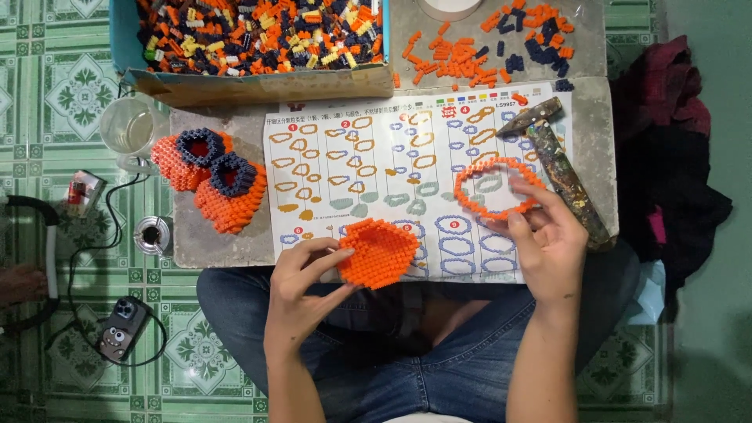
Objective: The person assembles a 3D model using small interlocking plastic blocks and a small hammer while following a printed instruction sheet.
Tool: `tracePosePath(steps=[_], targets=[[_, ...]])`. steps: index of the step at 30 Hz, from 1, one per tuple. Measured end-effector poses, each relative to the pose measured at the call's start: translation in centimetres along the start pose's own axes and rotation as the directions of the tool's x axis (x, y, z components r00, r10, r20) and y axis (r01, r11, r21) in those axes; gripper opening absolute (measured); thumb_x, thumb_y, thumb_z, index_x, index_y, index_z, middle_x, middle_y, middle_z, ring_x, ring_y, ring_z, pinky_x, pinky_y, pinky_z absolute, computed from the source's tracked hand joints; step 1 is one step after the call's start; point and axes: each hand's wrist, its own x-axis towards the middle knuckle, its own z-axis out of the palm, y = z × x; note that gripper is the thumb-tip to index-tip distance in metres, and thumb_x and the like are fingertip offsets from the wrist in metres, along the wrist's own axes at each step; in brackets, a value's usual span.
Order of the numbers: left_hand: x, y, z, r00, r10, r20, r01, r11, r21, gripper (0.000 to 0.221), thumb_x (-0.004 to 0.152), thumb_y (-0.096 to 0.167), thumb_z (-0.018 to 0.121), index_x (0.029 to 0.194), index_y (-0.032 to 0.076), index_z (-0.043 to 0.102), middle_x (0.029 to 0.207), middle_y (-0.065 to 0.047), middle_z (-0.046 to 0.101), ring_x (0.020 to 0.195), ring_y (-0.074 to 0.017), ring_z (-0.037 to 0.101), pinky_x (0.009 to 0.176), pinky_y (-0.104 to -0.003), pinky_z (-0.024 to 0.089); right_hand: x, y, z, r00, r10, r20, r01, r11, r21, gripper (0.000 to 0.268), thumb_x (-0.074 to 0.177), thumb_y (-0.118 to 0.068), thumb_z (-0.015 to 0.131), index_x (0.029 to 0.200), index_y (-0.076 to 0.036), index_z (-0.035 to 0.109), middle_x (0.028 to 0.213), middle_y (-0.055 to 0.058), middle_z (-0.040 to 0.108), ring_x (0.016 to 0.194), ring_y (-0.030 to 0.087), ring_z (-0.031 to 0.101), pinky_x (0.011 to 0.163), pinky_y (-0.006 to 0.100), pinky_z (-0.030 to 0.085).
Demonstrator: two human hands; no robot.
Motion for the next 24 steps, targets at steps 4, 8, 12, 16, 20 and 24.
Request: tracePosePath(steps=[4, 8, 12, 16, 20, 24], targets=[[0.0, 0.8, -0.3, 1.0, -0.003, -0.009, 0.003, 1.0, 0.007, 0.071, 0.061, 0.006, 0.098, 0.131, 0.011, 0.085, 0.131, -0.004, 0.081, 0.118, -0.0231, 0.072, 0.107, -0.038, 0.055, 0.0, -0.5, 0.3, 1.0, -0.011, 0.002, 0.011, 1.0, 0.003, 0.042, 0.1, 0.015, 0.056, 0.143, 0.014, 0.055, 0.171, 0.035, 0.052, 0.108, 0.031, 0.073, 0.095, 0.036, 0.068], [-1.3, -0.8, -0.5, 0.992, 0.085, -0.091, -0.082, 0.996, 0.044, 0.063, 0.067, 0.009, 0.103, 0.127, 0.006, 0.083, 0.132, -0.008, 0.081, 0.116, -0.023, 0.079, 0.102, -0.035, 0.066, 0.1, -0.7, 0.4, 1.0, 0.0, 0.001, 0.0, 1.0, 0.006, 0.043, 0.098, 0.019, 0.06, 0.14, 0.015, 0.055, 0.176, 0.034, 0.048, 0.107, 0.03, 0.075, 0.095, 0.036, 0.068], [-3.5, -3.8, -2.3, 0.92, 0.239, -0.312, -0.204, 0.969, 0.141, 0.032, 0.082, 0.013, 0.096, 0.11, 0.008, 0.082, 0.118, -0.014, 0.083, 0.109, -0.0273, 0.08, 0.1, -0.04, 0.069, 0.0, -0.5, 0.4, 1.0, 0.007, -0.007, -0.007, 1.0, -0.015, 0.051, 0.096, 0.021, 0.069, 0.145, 0.013, 0.057, 0.15, 0.028, 0.05, 0.108, 0.028, 0.074, 0.097, 0.034, 0.069], [-4.9, -3.0, -4.6, 0.928, 0.125, -0.351, -0.048, 0.974, 0.22, 0.026, 0.085, -0.002, 0.085, 0.11, -0.002, 0.079, 0.112, -0.016, 0.08, 0.112, -0.0346, 0.076, 0.103, -0.045, 0.062, 0.2, -1.3, 0.8, 0.998, -0.065, 0.023, 0.067, 0.992, -0.107, 0.055, 0.091, 0.024, 0.071, 0.143, 0.012, 0.058, 0.188, 0.027, 0.027, 0.123, 0.03, 0.067, 0.095, 0.032, 0.067], [-4.4, -2.1, -1.6, 0.953, 0.184, -0.239, -0.125, 0.962, 0.243, 0.048, 0.077, 0.018, 0.099, 0.122, 0.011, 0.083, 0.131, -0.01, 0.08, 0.129, -0.0301, 0.073, 0.118, -0.048, 0.064, 0.3, -0.4, 0.6, 0.994, -0.086, 0.064, 0.093, 0.99, -0.109, 0.052, 0.091, 0.025, 0.071, 0.141, 0.014, 0.058, 0.184, 0.025, 0.028, 0.133, 0.037, 0.066, 0.099, 0.037, 0.069], [-1.6, 1.4, 0.1, 0.988, 0.156, 0.0, -0.154, 0.977, 0.147, 0.078, 0.071, 0.014, 0.102, 0.143, 0.011, 0.074, 0.165, -0.014, 0.063, 0.141, -0.032, 0.069, 0.12, -0.044, 0.058, 0.2, -0.5, 1.2, 0.998, -0.049, 0.038, 0.056, 0.972, -0.229, 0.051, 0.093, 0.022, 0.071, 0.142, 0.01, 0.065, 0.178, 0.024, 0.036, 0.116, 0.028, 0.066, 0.089, 0.03, 0.067]])
